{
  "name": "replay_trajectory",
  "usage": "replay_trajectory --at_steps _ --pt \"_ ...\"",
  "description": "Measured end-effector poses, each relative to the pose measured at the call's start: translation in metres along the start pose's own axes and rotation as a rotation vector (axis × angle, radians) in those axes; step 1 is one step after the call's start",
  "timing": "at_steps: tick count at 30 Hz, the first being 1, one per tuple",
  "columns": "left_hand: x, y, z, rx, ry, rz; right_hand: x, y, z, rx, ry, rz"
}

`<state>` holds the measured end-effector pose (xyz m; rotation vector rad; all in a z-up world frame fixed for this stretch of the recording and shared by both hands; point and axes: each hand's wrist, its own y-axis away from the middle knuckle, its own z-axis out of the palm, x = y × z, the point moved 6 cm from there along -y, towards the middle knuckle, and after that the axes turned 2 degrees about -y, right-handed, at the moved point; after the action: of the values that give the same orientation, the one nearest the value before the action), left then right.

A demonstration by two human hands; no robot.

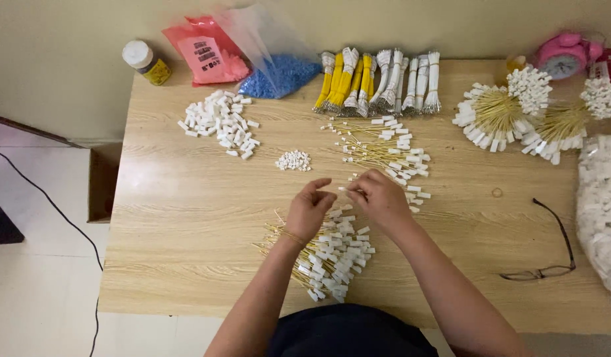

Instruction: Assembling small white caps onto the ends of thin yellow sticks

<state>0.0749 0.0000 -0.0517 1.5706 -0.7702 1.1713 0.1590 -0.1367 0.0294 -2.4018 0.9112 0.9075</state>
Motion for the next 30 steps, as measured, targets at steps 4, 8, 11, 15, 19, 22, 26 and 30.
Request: replay_trajectory --at_steps 4,8,11,15,19,22,26,30 --pt "-0.061 -0.017 0.008 0.048 -0.686 0.059 0.067 0.008 0.035 -0.037 0.167 0.132" --pt "-0.082 -0.019 0.016 0.027 -1.05 0.197 0.08 0.007 0.045 -0.037 0.345 0.014" --pt "-0.075 -0.013 0.012 0.057 -1.07 0.254 0.059 0.007 0.051 -0.154 0.345 -0.06" --pt "-0.07 -0.004 0.013 0.071 -1.057 0.309 0.057 0.018 0.068 -0.322 0.29 -0.044" --pt "-0.055 0.009 0.009 0.053 -1.022 0.336 0.072 0.021 0.076 -0.349 0.264 -0.001" --pt "-0.041 0.017 0.004 0.077 -1.005 0.335 0.08 0.019 0.07 -0.333 0.235 0.081" --pt "0.004 0.023 -0.007 0.233 -0.894 0.466 0.046 0.006 0.027 -0.206 0.219 0.052" --pt "0.057 0.026 -0.005 0.154 -0.801 0.425 0.008 0.002 0.001 -0.016 0.22 -0.232"
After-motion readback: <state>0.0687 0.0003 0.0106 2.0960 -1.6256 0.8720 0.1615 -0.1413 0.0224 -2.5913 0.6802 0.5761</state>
